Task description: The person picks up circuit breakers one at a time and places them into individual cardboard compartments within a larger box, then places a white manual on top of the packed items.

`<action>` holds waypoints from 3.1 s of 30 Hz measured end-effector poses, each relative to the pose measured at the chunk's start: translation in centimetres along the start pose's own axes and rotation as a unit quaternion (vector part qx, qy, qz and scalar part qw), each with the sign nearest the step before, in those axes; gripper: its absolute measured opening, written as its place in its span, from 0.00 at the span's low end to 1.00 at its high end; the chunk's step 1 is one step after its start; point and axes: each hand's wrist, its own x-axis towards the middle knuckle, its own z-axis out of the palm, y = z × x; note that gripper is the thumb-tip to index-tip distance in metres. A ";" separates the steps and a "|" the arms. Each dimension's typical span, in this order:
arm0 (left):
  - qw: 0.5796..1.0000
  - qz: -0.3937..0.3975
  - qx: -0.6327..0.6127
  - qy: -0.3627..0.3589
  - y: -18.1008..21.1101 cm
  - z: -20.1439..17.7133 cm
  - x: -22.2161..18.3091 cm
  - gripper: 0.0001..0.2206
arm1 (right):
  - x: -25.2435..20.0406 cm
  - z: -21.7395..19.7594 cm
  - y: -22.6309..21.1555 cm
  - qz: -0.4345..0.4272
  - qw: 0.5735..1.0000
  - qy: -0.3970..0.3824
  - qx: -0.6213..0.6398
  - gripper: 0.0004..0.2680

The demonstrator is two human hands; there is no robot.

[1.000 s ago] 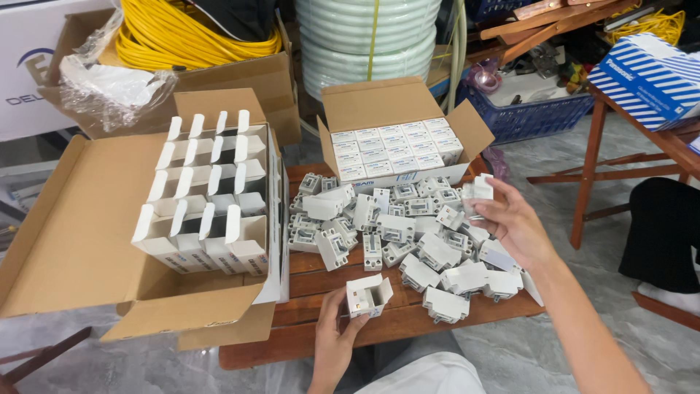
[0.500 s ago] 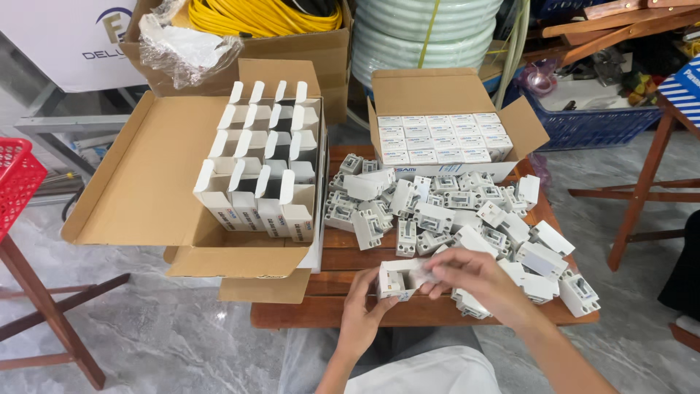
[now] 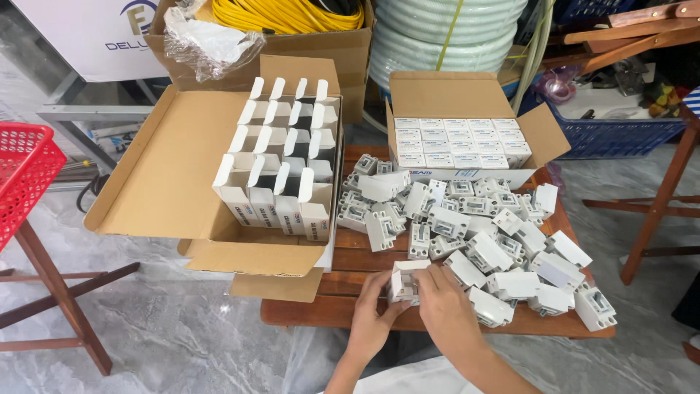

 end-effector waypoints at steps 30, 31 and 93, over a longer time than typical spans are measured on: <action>0.986 0.165 0.023 -0.010 2.4 0.3 -0.2 0.09 | -4.6 1.3 1.8 0.085 0.852 0.101 0.507 0.05; 0.986 0.164 0.024 -0.010 2.6 0.3 -0.1 0.09 | -4.5 1.7 1.9 0.084 0.852 0.100 0.508 0.05; 0.979 0.045 0.152 -0.126 -1.8 -1.3 1.1 0.28 | 15.0 1.2 31.9 0.204 0.962 0.155 0.097 0.21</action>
